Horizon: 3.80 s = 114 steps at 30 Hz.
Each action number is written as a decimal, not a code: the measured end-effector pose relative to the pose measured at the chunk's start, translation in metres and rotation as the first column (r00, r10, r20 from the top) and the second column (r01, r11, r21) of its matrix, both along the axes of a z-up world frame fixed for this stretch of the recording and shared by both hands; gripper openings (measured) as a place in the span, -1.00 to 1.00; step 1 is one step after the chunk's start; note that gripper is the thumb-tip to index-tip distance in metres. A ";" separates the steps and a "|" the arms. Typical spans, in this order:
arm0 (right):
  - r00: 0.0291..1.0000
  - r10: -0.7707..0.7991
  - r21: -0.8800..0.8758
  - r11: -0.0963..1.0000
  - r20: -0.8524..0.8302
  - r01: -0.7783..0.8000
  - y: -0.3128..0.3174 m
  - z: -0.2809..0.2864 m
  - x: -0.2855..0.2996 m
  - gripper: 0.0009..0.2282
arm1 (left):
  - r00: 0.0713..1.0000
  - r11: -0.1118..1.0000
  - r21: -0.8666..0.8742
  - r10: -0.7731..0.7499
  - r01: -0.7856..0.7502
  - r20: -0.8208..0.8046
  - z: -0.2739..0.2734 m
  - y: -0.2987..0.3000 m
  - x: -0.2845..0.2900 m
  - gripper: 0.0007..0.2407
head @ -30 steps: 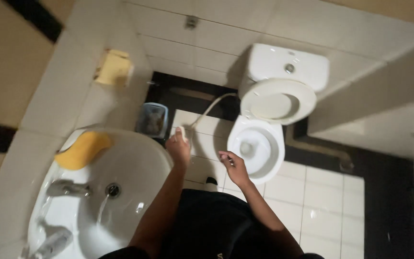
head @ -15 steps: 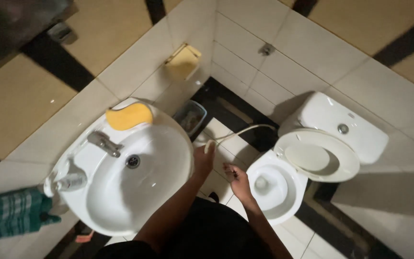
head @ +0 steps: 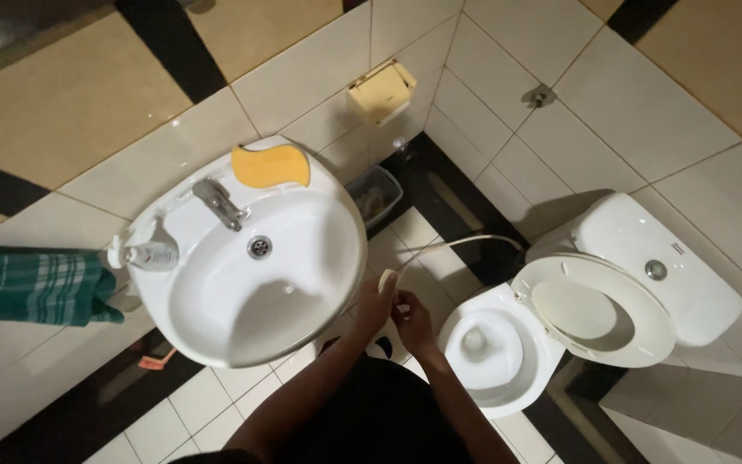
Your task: The person uses a handheld bidet sprayer to rinse the toilet bowl and the surrounding floor area. Afterward, they take a green towel and wipe the floor tiles near the sink and the base of the door.
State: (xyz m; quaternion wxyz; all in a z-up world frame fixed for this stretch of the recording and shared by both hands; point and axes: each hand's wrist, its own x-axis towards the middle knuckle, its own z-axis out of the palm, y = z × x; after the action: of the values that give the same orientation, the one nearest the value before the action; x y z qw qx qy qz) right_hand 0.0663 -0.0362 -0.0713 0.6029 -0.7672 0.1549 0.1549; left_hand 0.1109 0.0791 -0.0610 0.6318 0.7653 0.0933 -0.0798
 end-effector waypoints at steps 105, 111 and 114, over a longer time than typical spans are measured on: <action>0.434 0.820 -0.503 0.572 0.374 -0.647 -0.238 0.023 -0.391 -0.63 | 0.881 0.879 0.115 0.443 -0.463 0.166 0.038 -0.253 -0.503 -0.64; 0.464 0.810 -0.439 0.585 0.359 -0.682 -0.239 0.032 -0.404 -0.62 | 0.889 0.877 0.148 0.442 -0.457 0.124 0.036 -0.257 -0.515 -0.70; 0.430 0.818 -0.465 0.572 0.381 -0.675 -0.240 0.030 -0.407 -0.62 | 0.881 0.876 0.124 0.448 -0.467 0.152 0.042 -0.254 -0.518 -0.70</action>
State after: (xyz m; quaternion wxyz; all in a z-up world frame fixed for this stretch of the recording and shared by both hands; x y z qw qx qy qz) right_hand -0.3402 -0.2765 -0.0412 0.3871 -0.8300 -0.3702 0.1552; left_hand -0.4074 -0.1751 -0.0186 0.5749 0.7721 0.2401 0.1252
